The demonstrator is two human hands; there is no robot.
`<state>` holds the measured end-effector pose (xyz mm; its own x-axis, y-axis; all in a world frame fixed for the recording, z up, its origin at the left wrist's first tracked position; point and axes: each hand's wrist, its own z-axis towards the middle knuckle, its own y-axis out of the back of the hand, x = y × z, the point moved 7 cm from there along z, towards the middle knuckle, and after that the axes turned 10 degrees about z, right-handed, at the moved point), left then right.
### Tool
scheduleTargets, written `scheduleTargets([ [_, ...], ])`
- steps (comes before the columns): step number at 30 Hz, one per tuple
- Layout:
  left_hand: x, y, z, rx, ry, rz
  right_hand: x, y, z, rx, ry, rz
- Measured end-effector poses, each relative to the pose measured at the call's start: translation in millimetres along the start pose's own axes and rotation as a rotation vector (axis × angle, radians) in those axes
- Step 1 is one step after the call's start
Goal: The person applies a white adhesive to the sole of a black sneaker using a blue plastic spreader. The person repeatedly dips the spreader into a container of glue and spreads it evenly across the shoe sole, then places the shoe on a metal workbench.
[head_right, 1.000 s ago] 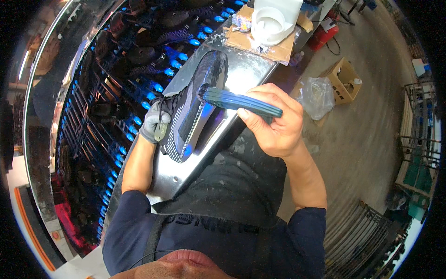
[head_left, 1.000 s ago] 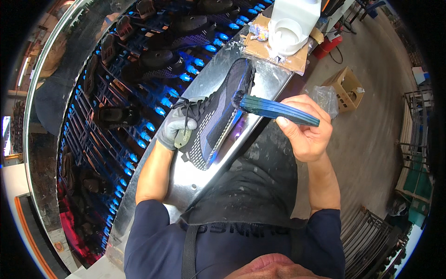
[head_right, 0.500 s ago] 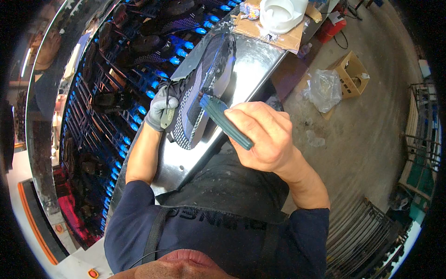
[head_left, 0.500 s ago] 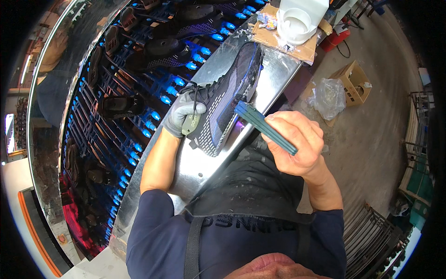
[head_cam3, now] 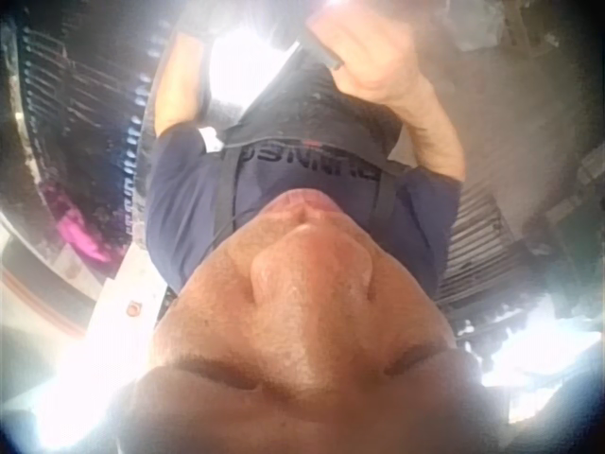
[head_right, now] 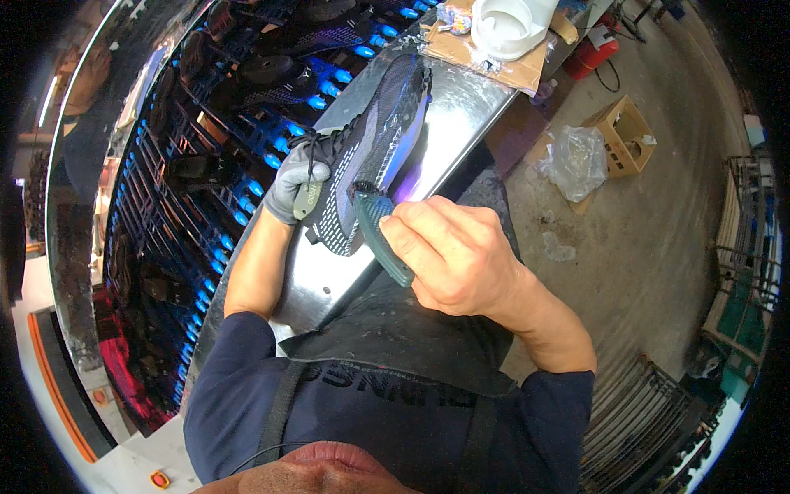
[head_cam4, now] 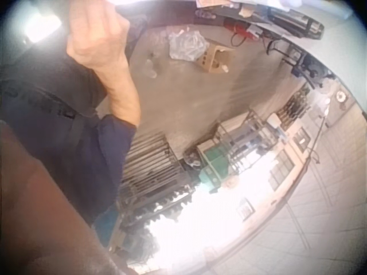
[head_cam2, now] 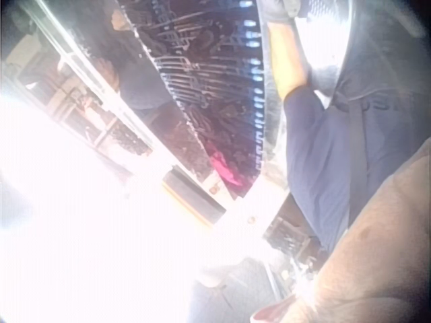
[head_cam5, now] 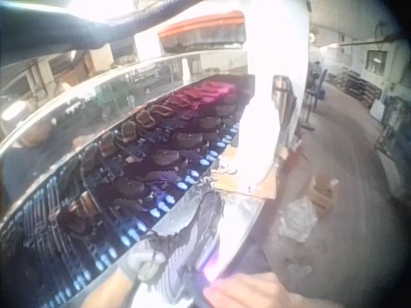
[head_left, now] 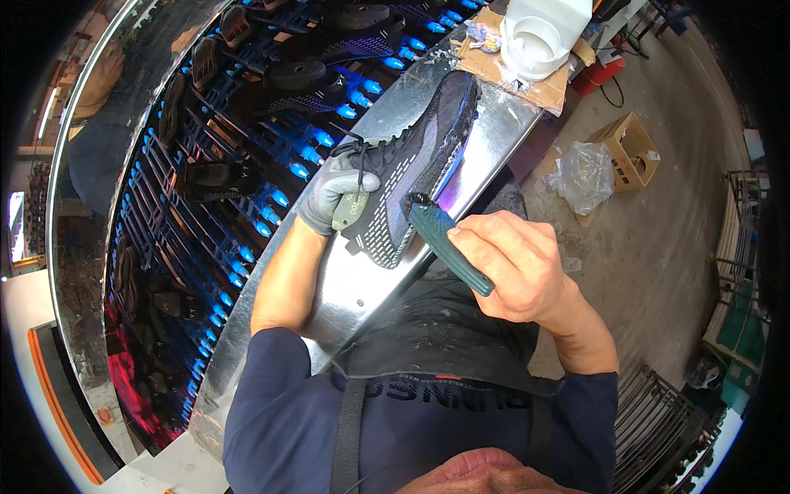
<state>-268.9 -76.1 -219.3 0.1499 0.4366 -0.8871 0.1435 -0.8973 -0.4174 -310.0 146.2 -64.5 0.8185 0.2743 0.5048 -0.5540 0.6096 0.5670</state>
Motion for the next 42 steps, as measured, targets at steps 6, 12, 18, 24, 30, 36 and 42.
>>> scheduleTargets([
  [6,-13,-17,1,0.047,-0.005,-0.015,9,-8,3,0.226,0.051,-0.004],
  [12,-13,-9,1,0.087,-0.05,-0.064,-54,35,12,0.043,-0.073,0.173],
  [18,11,13,8,0.046,-0.066,-0.295,-212,146,-7,-0.474,-0.659,0.012],
  [24,6,7,10,-0.045,-0.065,-0.368,-278,143,37,-0.284,-0.689,-0.331],
  [30,0,0,2,-0.123,-0.084,-0.268,-304,149,28,-0.262,-0.852,-0.408],
  [36,-20,-7,7,-0.155,-0.152,-0.34,-351,137,-47,-0.748,-1.06,0.623],
  [42,-38,-20,29,-0.138,-0.101,-0.402,-363,132,-105,-0.738,-0.991,0.958],
])
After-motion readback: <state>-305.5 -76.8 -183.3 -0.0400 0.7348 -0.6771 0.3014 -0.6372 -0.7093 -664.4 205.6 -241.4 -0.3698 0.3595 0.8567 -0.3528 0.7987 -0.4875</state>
